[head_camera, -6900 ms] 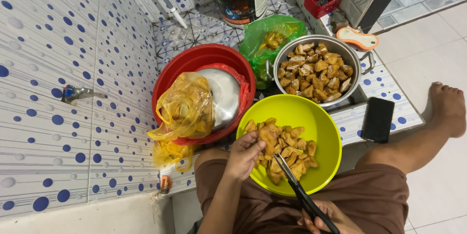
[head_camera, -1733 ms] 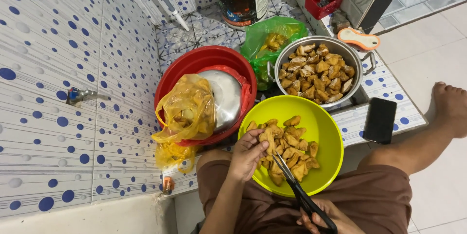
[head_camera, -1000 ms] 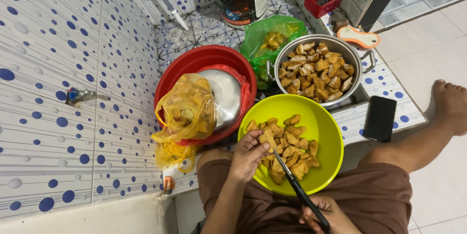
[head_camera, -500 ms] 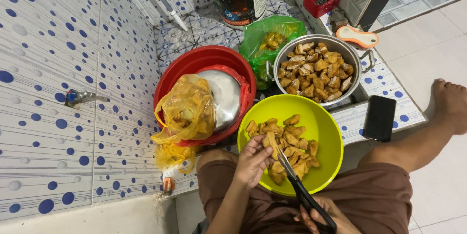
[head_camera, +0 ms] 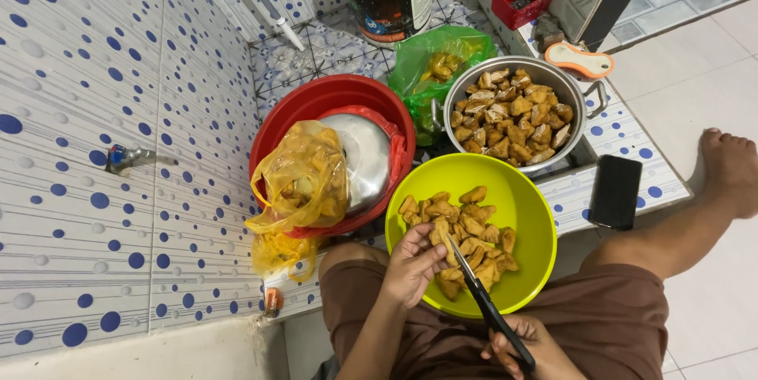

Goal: Cutting pieces of fried tofu with scissors and placing them into a bowl.

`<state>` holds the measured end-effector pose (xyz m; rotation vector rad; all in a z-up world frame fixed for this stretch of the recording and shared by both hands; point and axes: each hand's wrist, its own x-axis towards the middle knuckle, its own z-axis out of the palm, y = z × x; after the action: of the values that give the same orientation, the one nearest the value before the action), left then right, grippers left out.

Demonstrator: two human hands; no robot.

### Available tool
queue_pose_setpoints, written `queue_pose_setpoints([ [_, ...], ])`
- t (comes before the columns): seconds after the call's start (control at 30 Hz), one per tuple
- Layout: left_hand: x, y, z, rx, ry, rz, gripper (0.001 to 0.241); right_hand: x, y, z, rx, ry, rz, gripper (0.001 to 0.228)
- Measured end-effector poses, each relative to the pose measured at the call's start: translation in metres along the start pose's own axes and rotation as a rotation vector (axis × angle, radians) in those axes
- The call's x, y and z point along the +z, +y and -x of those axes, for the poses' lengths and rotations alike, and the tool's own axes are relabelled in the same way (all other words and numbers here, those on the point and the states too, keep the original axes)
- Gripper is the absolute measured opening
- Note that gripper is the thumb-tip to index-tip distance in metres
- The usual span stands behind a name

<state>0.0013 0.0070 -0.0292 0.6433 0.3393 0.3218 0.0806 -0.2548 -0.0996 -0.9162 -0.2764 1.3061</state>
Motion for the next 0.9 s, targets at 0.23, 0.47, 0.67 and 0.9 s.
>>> queue_pose_setpoints([
  [0.23,-0.001,0.003,0.001,0.018,-0.027,-0.23,0.038,0.009,-0.013,0.002,-0.067,-0.107,-0.029,0.045],
  [0.47,-0.005,0.002,0.001,-0.01,-0.047,-0.262,0.038,0.003,-0.008,0.002,-0.037,-0.049,-0.033,0.043],
  [0.67,-0.003,0.004,0.002,-0.04,-0.016,-0.258,0.04,0.007,-0.01,0.002,-0.013,0.033,-0.004,0.034],
  [0.9,-0.014,0.014,-0.007,0.026,0.025,-0.366,0.042,0.019,-0.025,0.003,0.001,-0.101,0.079,0.052],
])
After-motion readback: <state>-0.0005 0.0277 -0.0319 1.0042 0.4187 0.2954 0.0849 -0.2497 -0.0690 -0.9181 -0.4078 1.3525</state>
